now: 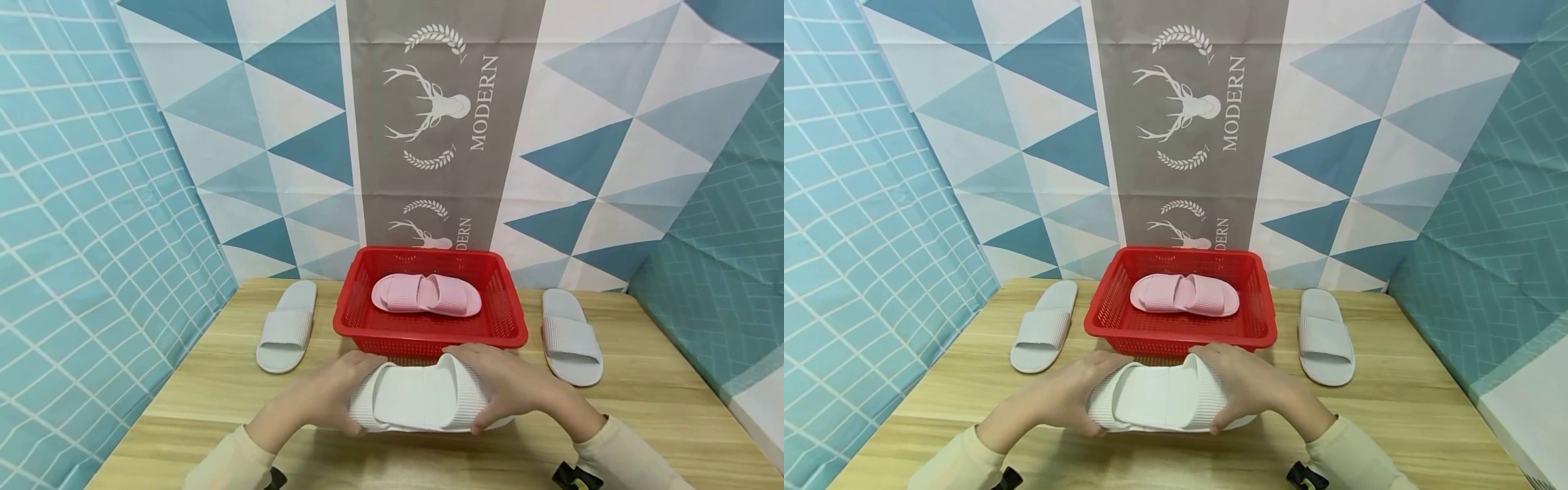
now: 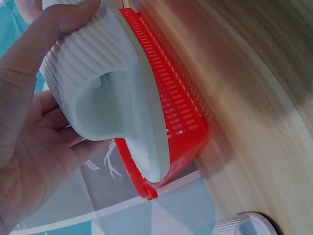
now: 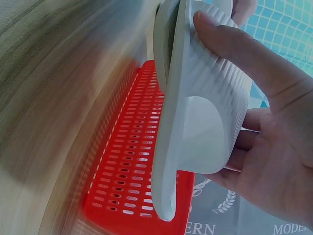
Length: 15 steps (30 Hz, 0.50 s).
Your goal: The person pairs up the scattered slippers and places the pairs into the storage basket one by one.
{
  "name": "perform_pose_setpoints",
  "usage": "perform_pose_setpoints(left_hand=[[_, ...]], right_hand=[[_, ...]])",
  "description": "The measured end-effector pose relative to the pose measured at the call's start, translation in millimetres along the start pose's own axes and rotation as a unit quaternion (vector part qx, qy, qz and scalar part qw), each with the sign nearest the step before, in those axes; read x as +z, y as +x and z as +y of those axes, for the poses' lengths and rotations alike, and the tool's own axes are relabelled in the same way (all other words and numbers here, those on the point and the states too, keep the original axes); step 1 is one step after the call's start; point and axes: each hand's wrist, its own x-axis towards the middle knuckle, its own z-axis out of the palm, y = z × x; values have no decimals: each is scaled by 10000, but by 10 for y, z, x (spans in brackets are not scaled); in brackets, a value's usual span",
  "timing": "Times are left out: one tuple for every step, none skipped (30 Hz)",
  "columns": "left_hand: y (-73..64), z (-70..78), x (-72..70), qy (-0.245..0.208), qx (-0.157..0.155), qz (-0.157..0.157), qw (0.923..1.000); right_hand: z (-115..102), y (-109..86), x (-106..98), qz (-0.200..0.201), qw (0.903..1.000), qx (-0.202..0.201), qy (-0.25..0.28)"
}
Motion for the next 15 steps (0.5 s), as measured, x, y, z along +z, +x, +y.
perform_pose_setpoints(left_hand=[[0, 1, 0, 12, -10, -3, 10000], [-2, 3, 0, 3, -18, -11, 10000], [-3, 6, -1, 8, -18, -12, 10000], [-4, 7, -1, 24, -8, -8, 10000], [-3, 9, -1, 30, 4, 0, 10000], [-3, 12, -4, 41, 15, 5, 10000], [-3, 13, -6, 45, 27, 14, 10000], [-3, 17, -10, 55, 43, 13, 10000], [-3, 20, -15, 71, 57, 20, 10000], [-2, 23, -21, 73, 57, 18, 10000], [-2, 25, -26, 71, 56, 10, 10000], [-1, 26, -30, 69, 57, 3, 10000], [0, 27, -34, 62, 52, -5, 10000], [0, 28, -37, 56, 47, -17, 10000], [0, 27, -38, 48, 43, -28, 10000]], right_hand=[[-2, 5, 4, 13, 10000, -18, -10], [-5, 8, 7, 28, 10000, -37, -29], [-8, 12, 11, 37, 10000, -56, -48], [-11, 17, 14, 46, 9999, -74, -52], [-14, 22, 16, 52, 9999, -86, -41], [-18, 28, 18, 58, 9999, -96, -33], [-22, 33, 19, 55, 9999, -100, -22], [-25, 38, 20, 55, 9999, -99, -22], [-28, 43, 22, 53, 9999, -89, -19], [-32, 47, 25, 59, 9999, -84, -23], [-36, 50, 27, 66, 9999, -79, -23], [-39, 53, 30, 71, 9999, -76, -29], [-44, 55, 32, 75, 9999, -69, -25], [-49, 57, 34, 80, 9999, -66, -21], [-54, 60, 35, 81, 9999, -67, -18]])
